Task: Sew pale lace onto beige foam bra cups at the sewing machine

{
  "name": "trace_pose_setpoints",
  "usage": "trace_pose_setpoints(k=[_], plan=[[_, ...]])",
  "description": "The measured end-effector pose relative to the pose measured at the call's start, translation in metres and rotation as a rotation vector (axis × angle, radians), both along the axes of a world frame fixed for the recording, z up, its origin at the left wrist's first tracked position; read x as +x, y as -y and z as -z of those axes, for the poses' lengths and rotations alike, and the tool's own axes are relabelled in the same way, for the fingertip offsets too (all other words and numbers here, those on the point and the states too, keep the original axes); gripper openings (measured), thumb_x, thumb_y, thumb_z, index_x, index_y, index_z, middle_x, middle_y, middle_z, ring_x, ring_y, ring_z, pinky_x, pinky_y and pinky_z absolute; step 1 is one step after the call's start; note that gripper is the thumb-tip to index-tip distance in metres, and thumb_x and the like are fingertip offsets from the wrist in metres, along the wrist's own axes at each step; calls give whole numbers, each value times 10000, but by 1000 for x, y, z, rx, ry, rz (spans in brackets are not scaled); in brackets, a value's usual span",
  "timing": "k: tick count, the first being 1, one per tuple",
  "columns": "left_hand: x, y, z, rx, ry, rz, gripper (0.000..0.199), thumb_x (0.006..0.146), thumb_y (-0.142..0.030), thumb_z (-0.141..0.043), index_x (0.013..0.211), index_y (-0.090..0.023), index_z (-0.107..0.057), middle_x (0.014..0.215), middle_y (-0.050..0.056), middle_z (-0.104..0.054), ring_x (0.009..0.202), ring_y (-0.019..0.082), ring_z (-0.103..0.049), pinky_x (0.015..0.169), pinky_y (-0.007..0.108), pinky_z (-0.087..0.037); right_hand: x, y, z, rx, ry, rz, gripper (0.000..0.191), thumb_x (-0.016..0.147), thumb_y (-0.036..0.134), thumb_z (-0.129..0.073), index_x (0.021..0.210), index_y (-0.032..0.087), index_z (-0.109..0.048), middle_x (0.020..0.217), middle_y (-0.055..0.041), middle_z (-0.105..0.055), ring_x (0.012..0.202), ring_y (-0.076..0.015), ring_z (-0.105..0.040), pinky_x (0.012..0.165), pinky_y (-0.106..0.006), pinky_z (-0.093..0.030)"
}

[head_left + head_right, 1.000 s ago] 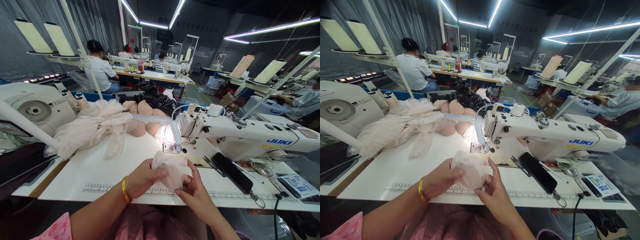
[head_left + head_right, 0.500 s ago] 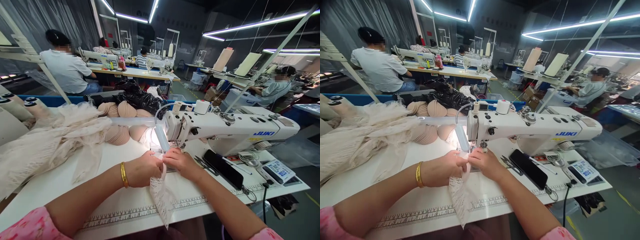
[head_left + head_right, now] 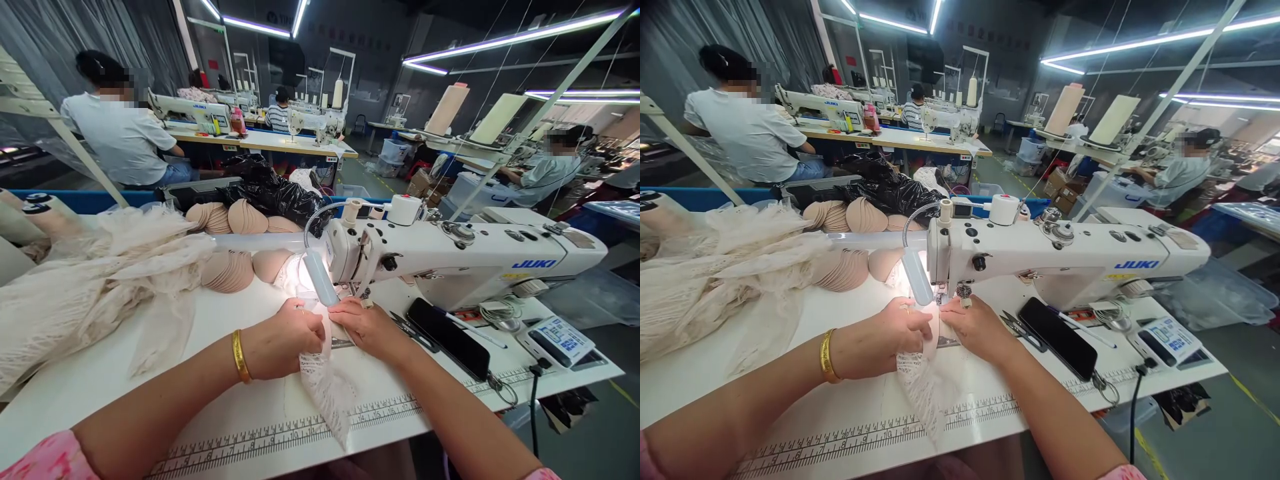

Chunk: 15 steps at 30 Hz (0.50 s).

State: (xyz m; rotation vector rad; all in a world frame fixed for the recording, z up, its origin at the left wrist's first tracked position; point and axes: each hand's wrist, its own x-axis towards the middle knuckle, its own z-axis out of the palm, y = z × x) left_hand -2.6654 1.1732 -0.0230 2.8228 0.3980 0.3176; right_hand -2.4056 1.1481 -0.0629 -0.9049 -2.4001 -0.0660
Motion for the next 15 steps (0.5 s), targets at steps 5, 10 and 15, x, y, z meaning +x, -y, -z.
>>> trace_pose_setpoints(k=[5,10,15], plan=[[2,-1,0,-47,-15,-19,126,802,-96,-720,750,-209,-736,1049,2,-752,835,154,-673,1053,469,-378,1,0,-1,-24,11,16,367,990,-23,-491,1167,209,-713,1201,-26,-809,1045,-205,-752,753,-320,-540],[2,-2,1,-64,-18,-23,120,811,-106,-717,763,-215,-738,1070,0,-754,836,152,-671,1056,456,-372,2,1,-2,-29,27,21,358,994,-13,-489,1154,206,-722,1186,-25,-809,1050,-210,-748,765,-328,-550],[0,-2,3,-80,-13,-21,176,766,-35,-700,769,-207,-741,1081,-2,-753,851,144,-671,1072,447,-349,3,2,-1,-52,36,41,343,1016,36,-497,1149,240,-740,1200,-38,-802,1043,-206,-736,788,-324,-558]])
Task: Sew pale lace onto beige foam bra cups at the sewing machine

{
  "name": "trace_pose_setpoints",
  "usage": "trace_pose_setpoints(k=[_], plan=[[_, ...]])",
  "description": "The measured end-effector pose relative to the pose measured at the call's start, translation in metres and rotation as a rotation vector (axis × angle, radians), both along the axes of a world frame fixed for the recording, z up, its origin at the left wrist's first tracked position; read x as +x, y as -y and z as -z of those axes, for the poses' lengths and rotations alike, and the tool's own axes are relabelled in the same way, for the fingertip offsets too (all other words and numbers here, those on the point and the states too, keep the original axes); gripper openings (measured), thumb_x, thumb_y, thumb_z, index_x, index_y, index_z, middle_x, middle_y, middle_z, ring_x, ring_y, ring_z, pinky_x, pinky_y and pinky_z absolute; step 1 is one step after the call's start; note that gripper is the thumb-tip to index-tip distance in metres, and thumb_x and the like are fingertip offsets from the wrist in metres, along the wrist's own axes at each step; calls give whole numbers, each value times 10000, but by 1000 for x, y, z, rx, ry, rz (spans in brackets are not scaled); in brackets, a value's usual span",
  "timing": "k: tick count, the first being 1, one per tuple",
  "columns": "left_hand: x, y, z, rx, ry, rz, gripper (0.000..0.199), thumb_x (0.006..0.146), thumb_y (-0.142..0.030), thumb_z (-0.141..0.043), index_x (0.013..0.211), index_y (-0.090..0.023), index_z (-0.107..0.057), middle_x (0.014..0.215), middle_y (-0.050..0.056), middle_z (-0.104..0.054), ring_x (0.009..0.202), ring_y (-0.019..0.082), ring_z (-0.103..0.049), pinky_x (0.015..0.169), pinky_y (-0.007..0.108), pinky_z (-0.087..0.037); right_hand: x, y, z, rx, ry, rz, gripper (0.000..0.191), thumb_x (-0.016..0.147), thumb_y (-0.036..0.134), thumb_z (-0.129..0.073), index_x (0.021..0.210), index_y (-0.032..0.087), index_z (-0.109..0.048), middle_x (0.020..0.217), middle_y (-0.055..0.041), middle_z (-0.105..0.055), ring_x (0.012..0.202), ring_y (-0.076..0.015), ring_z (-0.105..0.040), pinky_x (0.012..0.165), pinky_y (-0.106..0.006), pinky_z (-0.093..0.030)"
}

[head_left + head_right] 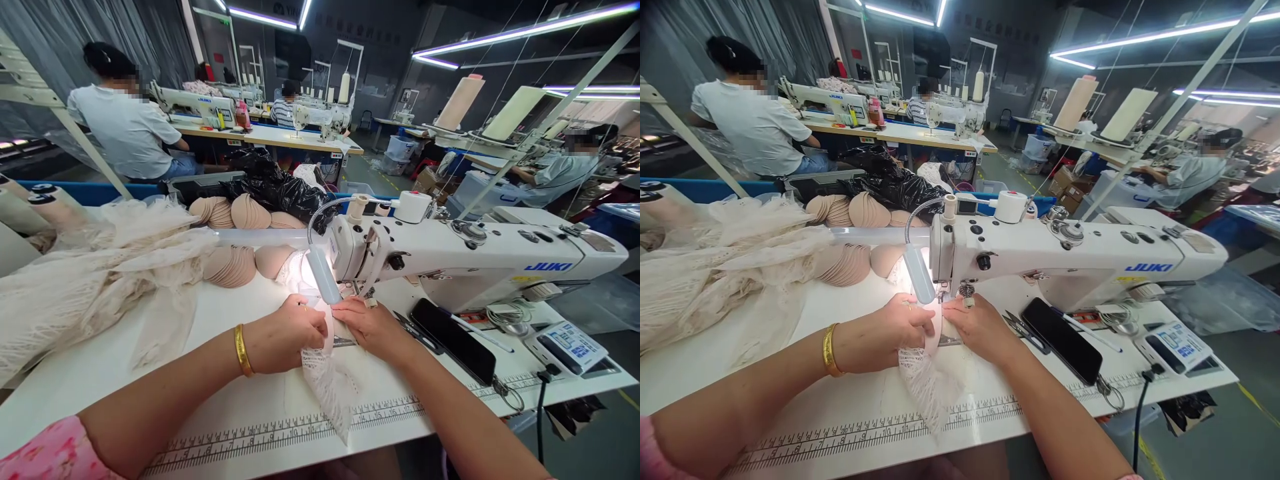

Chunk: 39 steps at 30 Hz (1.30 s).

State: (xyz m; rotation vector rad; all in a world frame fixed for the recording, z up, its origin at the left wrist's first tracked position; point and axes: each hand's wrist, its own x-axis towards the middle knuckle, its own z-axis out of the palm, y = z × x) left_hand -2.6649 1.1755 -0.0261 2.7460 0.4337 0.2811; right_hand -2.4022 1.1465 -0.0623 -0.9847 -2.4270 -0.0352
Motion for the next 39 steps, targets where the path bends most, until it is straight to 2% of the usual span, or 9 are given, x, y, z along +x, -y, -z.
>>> trace_pose_setpoints(k=[6,10,15,20,25,29,39], plan=[[0,-3,0,37,20,1,142,818,-78,-691,756,-200,-729,1060,10,-753,850,151,-675,1024,420,-371,2,0,1,-13,23,12,319,1029,76,-513,1149,248,-754,1168,-62,-804,1003,-218,-735,771,-326,-569],[1,-8,1,81,57,-9,146,798,-62,-685,731,-190,-702,1049,19,-770,892,178,-697,973,404,-391,3,1,0,-34,23,15,332,1029,88,-515,1174,264,-756,1181,-66,-806,1012,-237,-736,777,-342,-583],[0,-15,0,106,61,-25,163,794,-39,-670,721,-184,-659,1074,-14,-783,873,173,-701,948,409,-379,4,1,1,-45,16,18,312,1045,127,-514,1180,269,-757,1159,-75,-808,1011,-245,-733,787,-351,-586],[-1,-20,0,125,86,-55,178,798,-24,-639,727,-188,-634,1055,-22,-796,941,199,-708,922,404,-348,3,2,-1,-53,3,5,297,1054,121,-500,1127,267,-748,1096,-60,-807,953,-227,-723,782,-342,-545],[-1,-17,6,178,105,-40,216,759,31,-561,723,-180,-588,981,-42,-799,795,157,-670,908,402,-323,-1,6,-11,-85,-28,-129,290,1035,77,-487,1053,242,-725,1090,-33,-809,847,-187,-669,735,-325,-502],[-1,-14,7,259,86,-22,254,720,64,-520,709,-182,-582,866,-40,-765,732,145,-623,906,393,-317,-4,9,-18,-132,-43,-270,303,983,40,-497,1057,237,-715,1086,-27,-811,883,-209,-640,756,-356,-516],[4,-21,12,386,90,-82,243,698,57,-542,675,-181,-501,740,-51,-696,647,143,-564,860,390,-319,-4,9,-19,-118,-30,-237,317,949,26,-482,1049,242,-692,1037,-41,-807,796,-205,-617,704,-356,-504]])
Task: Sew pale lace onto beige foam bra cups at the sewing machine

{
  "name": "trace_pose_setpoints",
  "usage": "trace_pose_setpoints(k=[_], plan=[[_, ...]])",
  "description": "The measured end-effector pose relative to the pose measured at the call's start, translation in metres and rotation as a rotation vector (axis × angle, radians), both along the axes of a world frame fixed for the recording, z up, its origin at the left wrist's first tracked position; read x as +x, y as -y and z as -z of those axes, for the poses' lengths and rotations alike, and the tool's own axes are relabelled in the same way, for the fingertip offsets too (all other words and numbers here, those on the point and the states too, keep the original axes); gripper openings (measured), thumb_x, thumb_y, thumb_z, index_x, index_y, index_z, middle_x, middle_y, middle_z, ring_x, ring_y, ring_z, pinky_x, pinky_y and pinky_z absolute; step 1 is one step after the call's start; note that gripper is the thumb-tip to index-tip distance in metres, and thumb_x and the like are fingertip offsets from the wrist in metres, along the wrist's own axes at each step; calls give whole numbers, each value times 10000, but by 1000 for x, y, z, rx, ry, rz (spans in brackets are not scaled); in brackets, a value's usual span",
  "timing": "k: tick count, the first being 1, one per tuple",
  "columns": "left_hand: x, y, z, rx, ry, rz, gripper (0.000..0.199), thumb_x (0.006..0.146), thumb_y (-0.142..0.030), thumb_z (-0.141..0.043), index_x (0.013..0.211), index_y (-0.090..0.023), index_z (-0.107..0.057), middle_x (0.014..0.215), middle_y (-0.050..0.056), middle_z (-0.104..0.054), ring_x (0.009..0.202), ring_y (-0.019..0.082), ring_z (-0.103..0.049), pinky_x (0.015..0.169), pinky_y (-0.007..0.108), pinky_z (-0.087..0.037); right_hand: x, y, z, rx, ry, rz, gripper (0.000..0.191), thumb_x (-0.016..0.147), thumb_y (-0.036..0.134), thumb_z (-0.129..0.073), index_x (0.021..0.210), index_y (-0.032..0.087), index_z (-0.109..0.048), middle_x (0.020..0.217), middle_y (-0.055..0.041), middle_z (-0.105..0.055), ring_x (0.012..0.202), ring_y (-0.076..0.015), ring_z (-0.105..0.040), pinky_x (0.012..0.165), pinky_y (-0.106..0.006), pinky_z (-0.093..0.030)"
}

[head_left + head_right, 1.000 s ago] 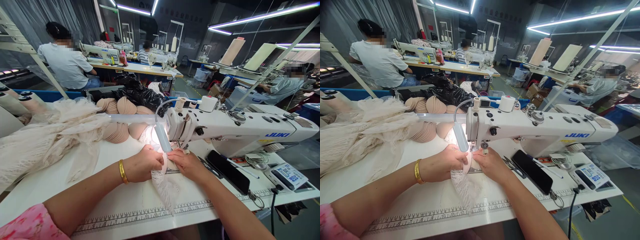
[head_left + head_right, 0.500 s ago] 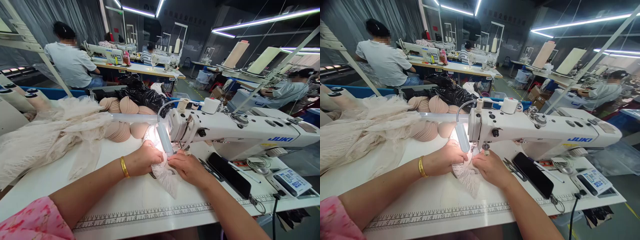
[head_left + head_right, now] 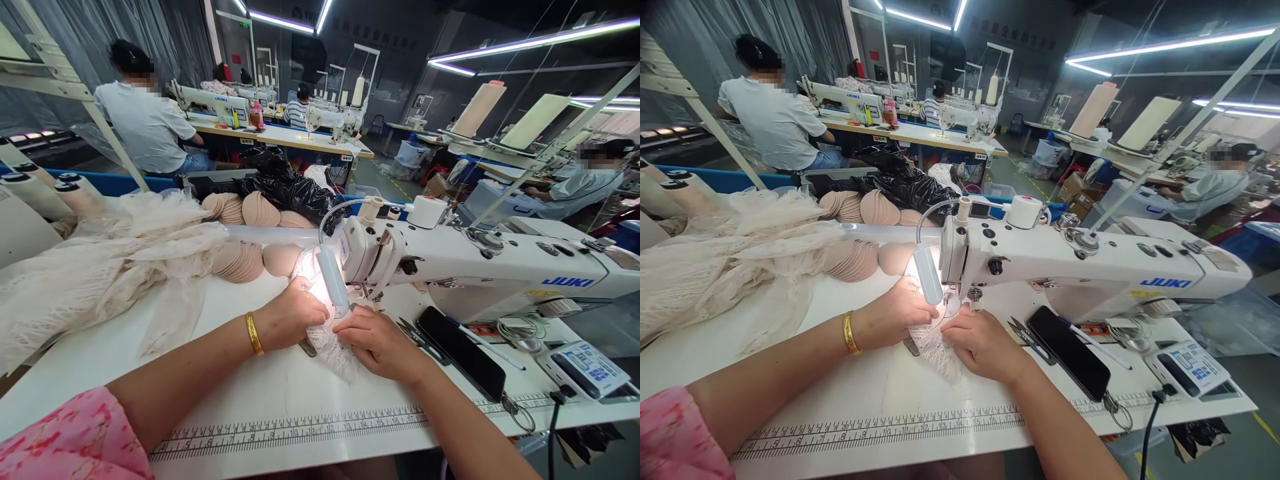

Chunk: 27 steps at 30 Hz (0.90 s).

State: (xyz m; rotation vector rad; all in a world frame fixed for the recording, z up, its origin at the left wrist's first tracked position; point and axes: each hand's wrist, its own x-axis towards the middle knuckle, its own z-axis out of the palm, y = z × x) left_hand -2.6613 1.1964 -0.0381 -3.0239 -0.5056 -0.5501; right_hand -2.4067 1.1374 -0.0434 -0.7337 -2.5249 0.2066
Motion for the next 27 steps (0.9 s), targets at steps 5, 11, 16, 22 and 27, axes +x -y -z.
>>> trace_pose_setpoints(k=[5,11,16,22,27], plan=[[2,-2,2,53,-4,-5,249,703,62,-559,695,-183,-512,737,-50,-674,641,150,-554,902,410,-331,2,-1,2,5,16,61,294,981,50,-483,1035,239,-702,1053,-41,-808,792,-197,-638,694,-337,-496],[2,-4,2,151,17,52,280,674,95,-509,662,-181,-460,713,-39,-642,636,153,-531,804,391,-323,4,0,4,-14,20,129,319,960,36,-467,1052,252,-682,955,-20,-792,769,-186,-663,733,-327,-504],[4,-3,2,213,3,26,284,758,90,-521,691,-185,-493,746,-19,-656,657,165,-548,784,388,-342,7,-1,8,-7,28,250,318,925,42,-468,1075,263,-640,803,16,-734,618,-178,-603,729,-333,-504],[11,1,9,250,-54,-61,277,866,38,-526,701,-184,-528,758,12,-644,680,178,-538,766,389,-369,10,-2,8,-24,52,386,264,952,98,-476,1116,262,-602,915,-22,-776,745,-237,-688,646,-330,-494],[16,4,13,304,-38,-123,285,896,36,-516,707,-176,-539,764,20,-635,685,180,-537,739,382,-369,9,-7,10,-38,-4,420,253,970,101,-468,1122,219,-632,1066,-59,-812,808,-247,-726,722,-364,-556]])
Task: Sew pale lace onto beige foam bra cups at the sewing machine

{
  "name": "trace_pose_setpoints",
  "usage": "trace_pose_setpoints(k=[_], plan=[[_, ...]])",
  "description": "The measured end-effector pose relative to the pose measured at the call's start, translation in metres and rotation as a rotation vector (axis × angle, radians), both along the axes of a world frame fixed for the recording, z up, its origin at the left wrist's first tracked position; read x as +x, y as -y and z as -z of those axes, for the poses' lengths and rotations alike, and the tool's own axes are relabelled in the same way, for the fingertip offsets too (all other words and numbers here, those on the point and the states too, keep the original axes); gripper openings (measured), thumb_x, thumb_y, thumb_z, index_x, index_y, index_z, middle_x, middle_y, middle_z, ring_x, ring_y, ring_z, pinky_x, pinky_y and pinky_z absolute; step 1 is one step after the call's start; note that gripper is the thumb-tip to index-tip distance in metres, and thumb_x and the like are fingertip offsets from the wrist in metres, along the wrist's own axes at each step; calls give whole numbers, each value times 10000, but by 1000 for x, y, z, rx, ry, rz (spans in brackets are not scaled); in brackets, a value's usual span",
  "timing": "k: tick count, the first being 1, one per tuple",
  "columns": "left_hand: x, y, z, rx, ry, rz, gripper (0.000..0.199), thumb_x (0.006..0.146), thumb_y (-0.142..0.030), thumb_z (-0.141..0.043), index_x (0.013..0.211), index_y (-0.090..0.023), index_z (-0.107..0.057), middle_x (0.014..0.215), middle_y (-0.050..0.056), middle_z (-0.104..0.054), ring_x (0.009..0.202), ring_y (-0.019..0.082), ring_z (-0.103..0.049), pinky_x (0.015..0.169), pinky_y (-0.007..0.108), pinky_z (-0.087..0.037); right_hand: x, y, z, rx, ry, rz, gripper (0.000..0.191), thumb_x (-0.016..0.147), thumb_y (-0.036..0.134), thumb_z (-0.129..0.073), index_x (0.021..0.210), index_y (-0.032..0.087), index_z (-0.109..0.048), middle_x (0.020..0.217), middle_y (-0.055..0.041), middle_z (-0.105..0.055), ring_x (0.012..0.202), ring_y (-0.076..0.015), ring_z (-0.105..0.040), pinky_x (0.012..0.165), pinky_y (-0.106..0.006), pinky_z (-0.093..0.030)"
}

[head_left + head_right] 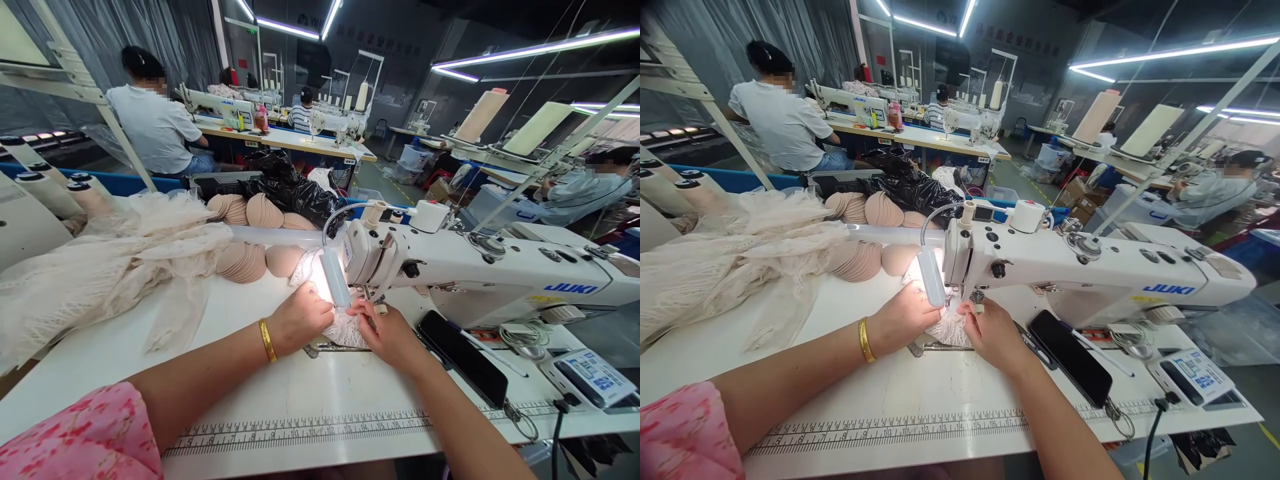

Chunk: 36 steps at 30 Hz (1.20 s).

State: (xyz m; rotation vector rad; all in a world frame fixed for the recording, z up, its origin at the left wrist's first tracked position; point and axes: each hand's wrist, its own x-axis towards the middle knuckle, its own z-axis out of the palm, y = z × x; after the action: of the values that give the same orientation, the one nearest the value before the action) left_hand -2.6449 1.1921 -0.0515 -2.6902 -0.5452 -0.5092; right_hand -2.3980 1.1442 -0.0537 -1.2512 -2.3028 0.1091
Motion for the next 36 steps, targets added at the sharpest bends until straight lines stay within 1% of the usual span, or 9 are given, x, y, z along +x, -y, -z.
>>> trace_pose_setpoints(k=[8,12,17,21,24,27,30,32,36], plan=[[3,3,1,-22,-2,0,254,881,20,-534,726,-178,-569,752,27,-653,682,189,-574,747,379,-422,-1,-4,7,45,-8,59,228,977,118,-480,1060,207,-673,1033,-60,-819,884,-279,-742,768,-398,-584],[-1,4,-5,-149,-11,-12,205,830,-9,-581,716,-180,-575,780,38,-673,702,197,-596,733,356,-434,-1,-2,4,44,-35,15,224,987,106,-477,1084,203,-654,1041,-64,-810,911,-260,-750,771,-376,-582],[-8,10,-22,-317,-29,-69,131,851,-226,-675,741,-183,-617,814,44,-681,809,249,-638,911,461,-434,-3,4,-1,133,14,-7,219,1001,103,-480,1124,212,-626,964,-60,-785,829,-246,-724,716,-358,-549],[-6,19,-31,-426,-54,-201,269,892,-427,-699,1001,-181,-705,973,108,-695,891,309,-644,840,471,-447,-10,10,-7,244,59,-141,311,1005,108,-498,1293,209,-558,1127,-98,-774,947,-255,-723,783,-375,-538],[-7,23,-35,-588,-4,-102,388,862,-384,-752,1190,-196,-666,1118,100,-694,965,280,-646,815,398,-483,-16,14,-12,240,88,-235,429,1004,151,-546,1424,228,-507,1350,-116,-703,1190,-280,-664,834,-379,-528],[-13,26,-41,-689,-28,48,409,825,-250,-767,1215,-213,-650,1211,58,-683,1017,233,-653,836,343,-500,-18,14,-11,190,123,-258,403,999,111,-539,1382,233,-552,1239,-76,-741,1164,-255,-656,842,-359,-508],[-17,27,-43,-617,-124,-17,257,819,-249,-763,1055,-189,-681,1093,47,-685,898,229,-646,771,370,-466,-14,9,-4,154,215,-179,285,990,33,-487,1120,225,-653,1058,-52,-754,1033,-227,-673,799,-336,-480],[-17,27,-42,-511,-154,-97,165,861,-313,-728,966,-192,-685,966,47,-665,803,237,-612,743,401,-421,-9,6,1,154,252,-127,275,987,17,-481,1027,217,-665,1090,-68,-754,1030,-226,-675,804,-339,-474],[-15,24,-31,-413,-88,-86,106,930,-270,-616,911,-189,-682,969,63,-676,804,235,-597,812,437,-381,-2,1,8,155,236,-97,336,973,9,-493,1129,230,-693,1202,-74,-760,1055,-234,-683,859,-367,-485]])
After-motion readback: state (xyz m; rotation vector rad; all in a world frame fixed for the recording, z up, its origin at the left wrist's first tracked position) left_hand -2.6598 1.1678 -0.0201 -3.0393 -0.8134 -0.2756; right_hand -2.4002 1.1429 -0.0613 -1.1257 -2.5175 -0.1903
